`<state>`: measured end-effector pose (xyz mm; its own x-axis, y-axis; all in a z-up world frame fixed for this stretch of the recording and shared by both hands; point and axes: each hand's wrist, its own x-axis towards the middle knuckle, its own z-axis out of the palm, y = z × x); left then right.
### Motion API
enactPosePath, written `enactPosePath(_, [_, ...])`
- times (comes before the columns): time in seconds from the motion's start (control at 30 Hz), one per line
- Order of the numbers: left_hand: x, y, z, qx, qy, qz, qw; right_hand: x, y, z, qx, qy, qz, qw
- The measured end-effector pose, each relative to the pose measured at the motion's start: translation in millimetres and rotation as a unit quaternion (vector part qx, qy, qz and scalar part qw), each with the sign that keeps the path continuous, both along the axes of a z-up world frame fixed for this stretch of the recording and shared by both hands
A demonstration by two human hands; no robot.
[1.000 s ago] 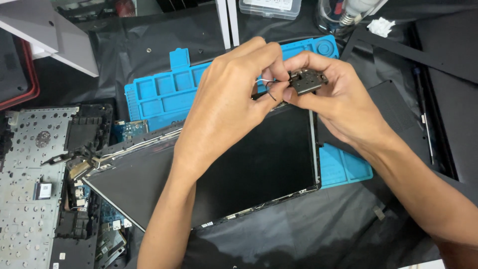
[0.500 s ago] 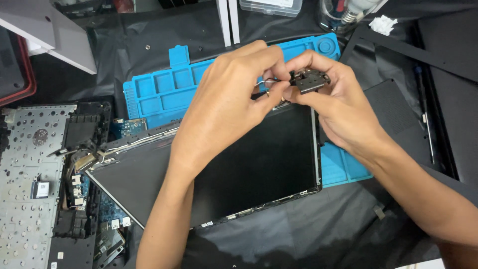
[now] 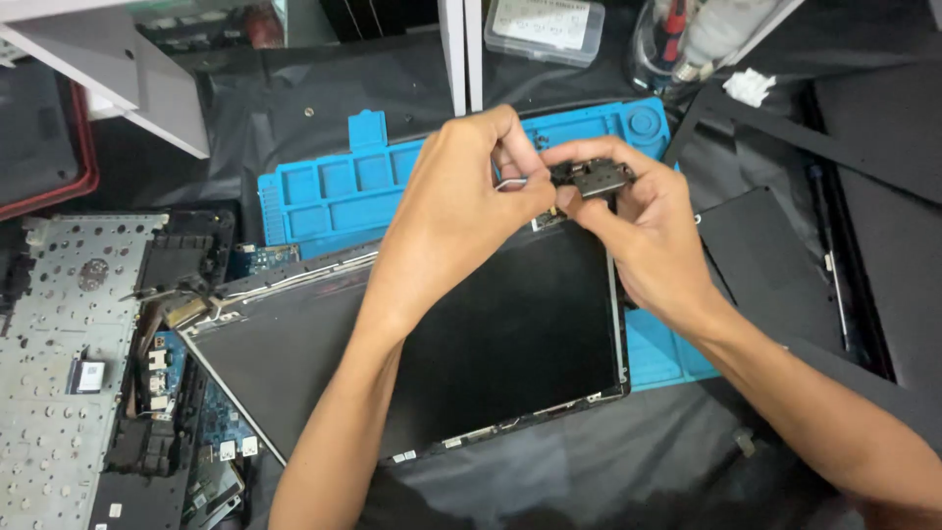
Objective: The person assembles a laptop screen by attaching a bezel and connecting internal wires to the display panel. They then attach the screen assembly to the laptop's hinge mechanism and secure a bottom cover piece.
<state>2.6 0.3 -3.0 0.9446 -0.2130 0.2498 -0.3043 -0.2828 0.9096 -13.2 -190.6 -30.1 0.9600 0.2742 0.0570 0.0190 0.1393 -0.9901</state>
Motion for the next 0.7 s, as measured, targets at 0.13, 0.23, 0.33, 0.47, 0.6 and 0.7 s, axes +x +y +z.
enactPosePath(0.13, [5.4, 0.3, 4.7, 0.036, 0.022, 0.002, 0.999, 4.7, -2.9, -11.4, 0.0, -0.049, -0.002, 0.999])
enactPosePath(0.23, [6.3, 3.3, -0.2, 0.03, 0.05, -0.018, 0.998, 3.5, -3.4, -13.4, -0.023, -0.013, -0.017, 0.999])
enactPosePath(0.33, [12.1, 7.2, -6.8, 0.01, 0.071, -0.047, 0.996, 5.0, -3.0, -13.8, -0.039, -0.029, -0.014, 0.999])
enactPosePath(0.47, [18.2, 13.6, -14.3, 0.01, 0.1, -0.069, 0.992, 8.1, -0.2, -15.0, -0.041, -0.015, -0.013, 0.999])
enactPosePath(0.6, [22.3, 15.9, -27.6, 0.042, 0.097, -0.077, 0.991, 16.4, -3.2, -27.7, -0.071, 0.006, 0.001, 0.997])
enactPosePath(0.7, [26.6, 10.2, -48.6, 0.072, 0.099, -0.085, 0.989, 22.5, -6.5, -38.2, -0.053, 0.024, 0.021, 0.998])
